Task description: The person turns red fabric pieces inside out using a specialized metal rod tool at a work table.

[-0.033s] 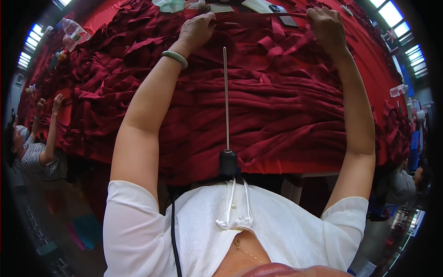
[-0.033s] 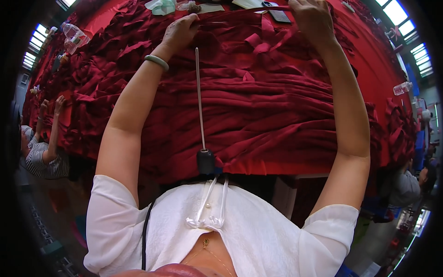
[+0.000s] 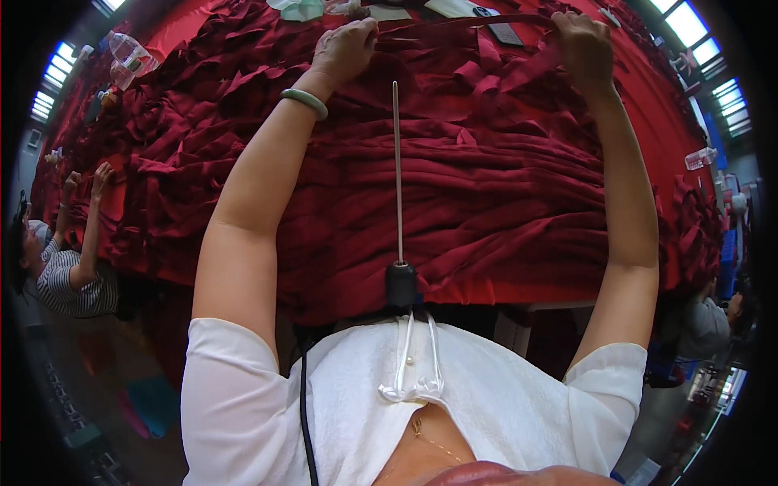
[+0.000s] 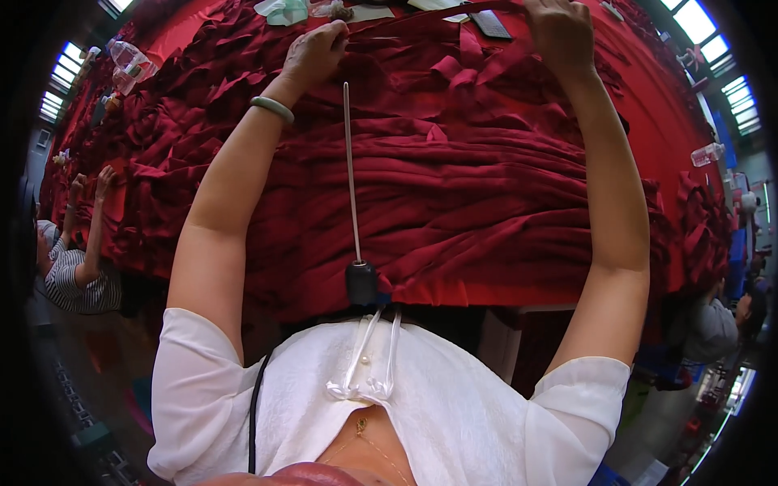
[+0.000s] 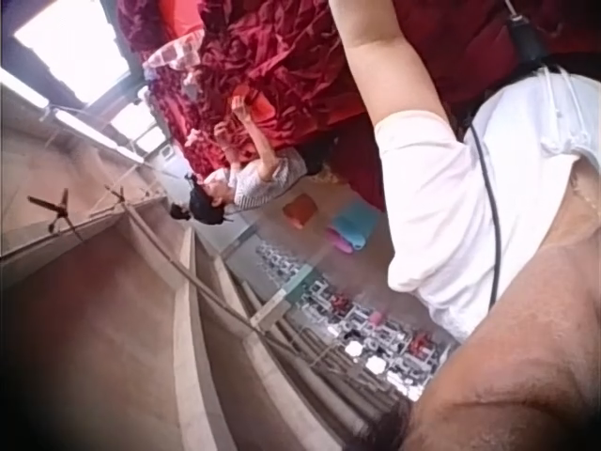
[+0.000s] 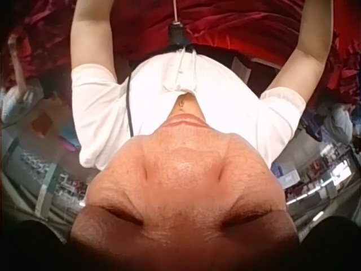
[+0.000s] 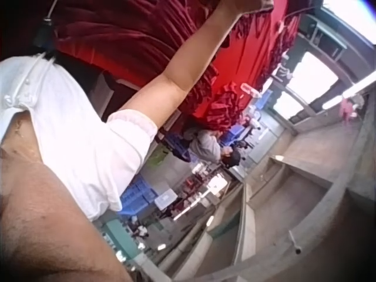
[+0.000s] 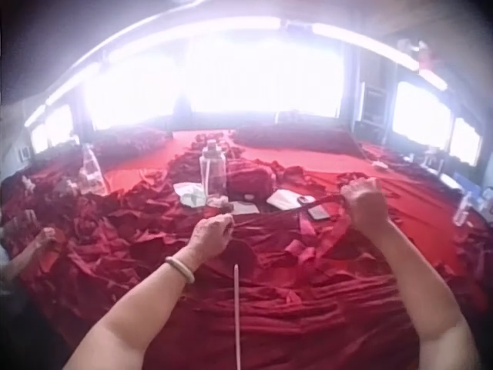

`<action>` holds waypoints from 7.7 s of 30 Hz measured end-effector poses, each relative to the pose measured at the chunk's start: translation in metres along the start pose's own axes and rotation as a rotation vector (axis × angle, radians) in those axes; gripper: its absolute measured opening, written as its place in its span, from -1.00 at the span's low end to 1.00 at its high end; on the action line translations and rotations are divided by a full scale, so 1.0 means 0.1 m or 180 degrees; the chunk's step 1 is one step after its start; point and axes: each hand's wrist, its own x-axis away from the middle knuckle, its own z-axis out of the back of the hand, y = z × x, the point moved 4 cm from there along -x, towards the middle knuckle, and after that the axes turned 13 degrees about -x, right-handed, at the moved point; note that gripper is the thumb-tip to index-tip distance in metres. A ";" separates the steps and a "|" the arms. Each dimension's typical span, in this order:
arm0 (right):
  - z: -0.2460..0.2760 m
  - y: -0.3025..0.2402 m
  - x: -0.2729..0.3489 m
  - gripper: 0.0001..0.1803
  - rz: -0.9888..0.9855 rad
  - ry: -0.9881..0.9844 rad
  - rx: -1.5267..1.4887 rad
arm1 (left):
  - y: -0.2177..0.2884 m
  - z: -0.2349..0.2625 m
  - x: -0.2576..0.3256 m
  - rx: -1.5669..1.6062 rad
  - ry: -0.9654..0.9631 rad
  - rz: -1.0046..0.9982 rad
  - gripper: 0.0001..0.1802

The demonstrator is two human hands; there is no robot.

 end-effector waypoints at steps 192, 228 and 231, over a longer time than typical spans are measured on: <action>0.38 -2.86 0.80 -0.78 -0.2264 0.0076 -0.4246 | 0.92 0.54 1.03 0.6455 -0.0295 0.1753 -0.84; 0.49 -2.94 0.97 -0.71 -0.2265 0.0037 -0.4274 | 0.92 0.48 1.10 0.6451 0.0063 0.2147 -0.96; 0.49 -2.93 0.97 -0.78 -0.2131 -0.0041 -0.4106 | 0.98 0.51 1.21 0.6416 0.0044 0.2236 -0.98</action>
